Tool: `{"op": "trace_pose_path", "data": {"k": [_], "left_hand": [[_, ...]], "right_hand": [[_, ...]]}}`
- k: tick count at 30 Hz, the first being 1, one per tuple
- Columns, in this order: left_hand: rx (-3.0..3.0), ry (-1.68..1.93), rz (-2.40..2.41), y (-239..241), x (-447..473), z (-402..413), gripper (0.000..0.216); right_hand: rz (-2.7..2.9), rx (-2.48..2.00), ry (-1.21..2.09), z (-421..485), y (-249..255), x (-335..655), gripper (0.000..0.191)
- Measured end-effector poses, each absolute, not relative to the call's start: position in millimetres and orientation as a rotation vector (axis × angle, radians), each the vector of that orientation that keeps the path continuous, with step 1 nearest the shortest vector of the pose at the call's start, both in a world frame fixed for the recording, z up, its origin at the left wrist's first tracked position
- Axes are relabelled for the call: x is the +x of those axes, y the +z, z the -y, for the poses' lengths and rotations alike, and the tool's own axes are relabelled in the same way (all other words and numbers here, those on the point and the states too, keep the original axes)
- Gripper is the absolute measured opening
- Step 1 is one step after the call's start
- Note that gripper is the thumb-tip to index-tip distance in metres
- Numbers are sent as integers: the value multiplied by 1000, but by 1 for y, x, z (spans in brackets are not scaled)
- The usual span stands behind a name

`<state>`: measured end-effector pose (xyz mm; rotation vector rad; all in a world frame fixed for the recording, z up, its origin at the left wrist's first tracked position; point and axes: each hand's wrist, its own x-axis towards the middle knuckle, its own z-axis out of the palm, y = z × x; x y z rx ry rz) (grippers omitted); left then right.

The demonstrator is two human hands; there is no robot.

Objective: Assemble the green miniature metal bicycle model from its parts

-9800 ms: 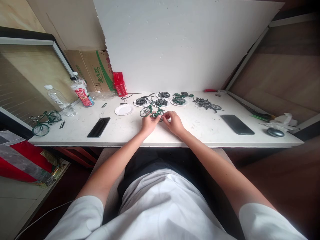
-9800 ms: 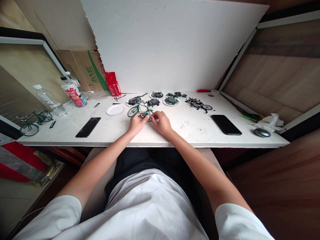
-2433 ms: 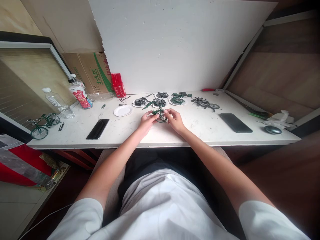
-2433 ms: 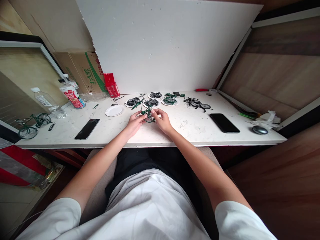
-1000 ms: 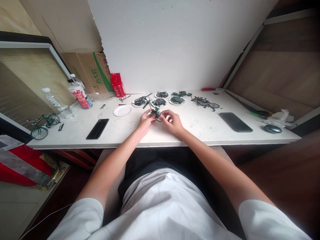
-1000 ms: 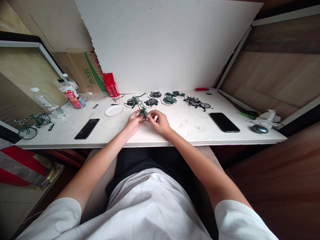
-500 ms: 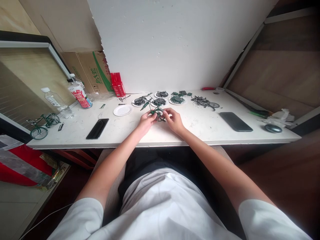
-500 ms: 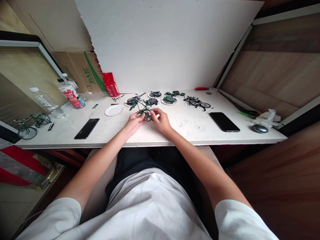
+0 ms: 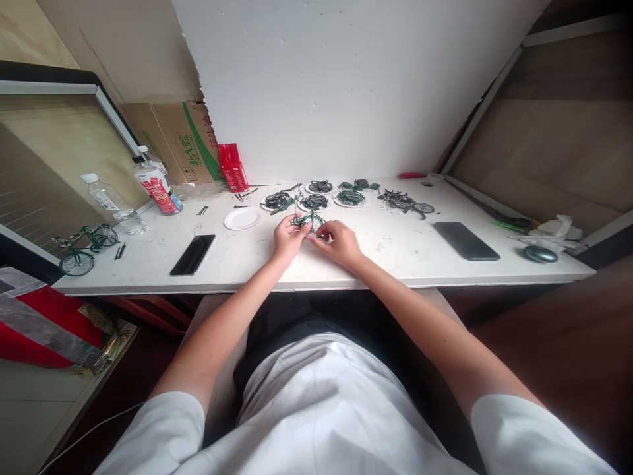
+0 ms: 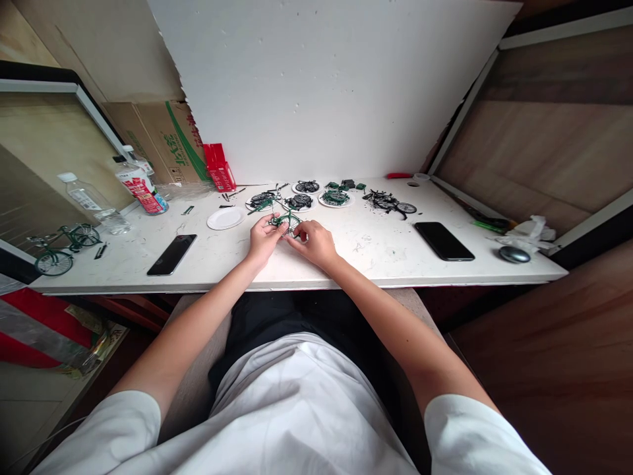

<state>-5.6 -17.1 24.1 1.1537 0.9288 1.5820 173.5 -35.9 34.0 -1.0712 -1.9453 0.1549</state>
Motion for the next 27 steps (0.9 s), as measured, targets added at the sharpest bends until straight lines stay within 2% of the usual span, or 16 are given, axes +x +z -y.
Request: {"op": "trace_pose_path", "data": {"k": [11,17,23,27], "left_hand": [[1387,1682,-895,18,-5,16,60],[1368,1749,-949,14,-4,12,57],[1395,1722,-962,14,-3,13,53],[1403,1704,-949,16,-2,16,54]], "right_hand": [[1932,-1122,177,30,29,175,15],[1822,-983,177,25,28,177,23],[1661,-903,557,26,35,177,41],[1563,-881,679,28,40,177,46]]}}
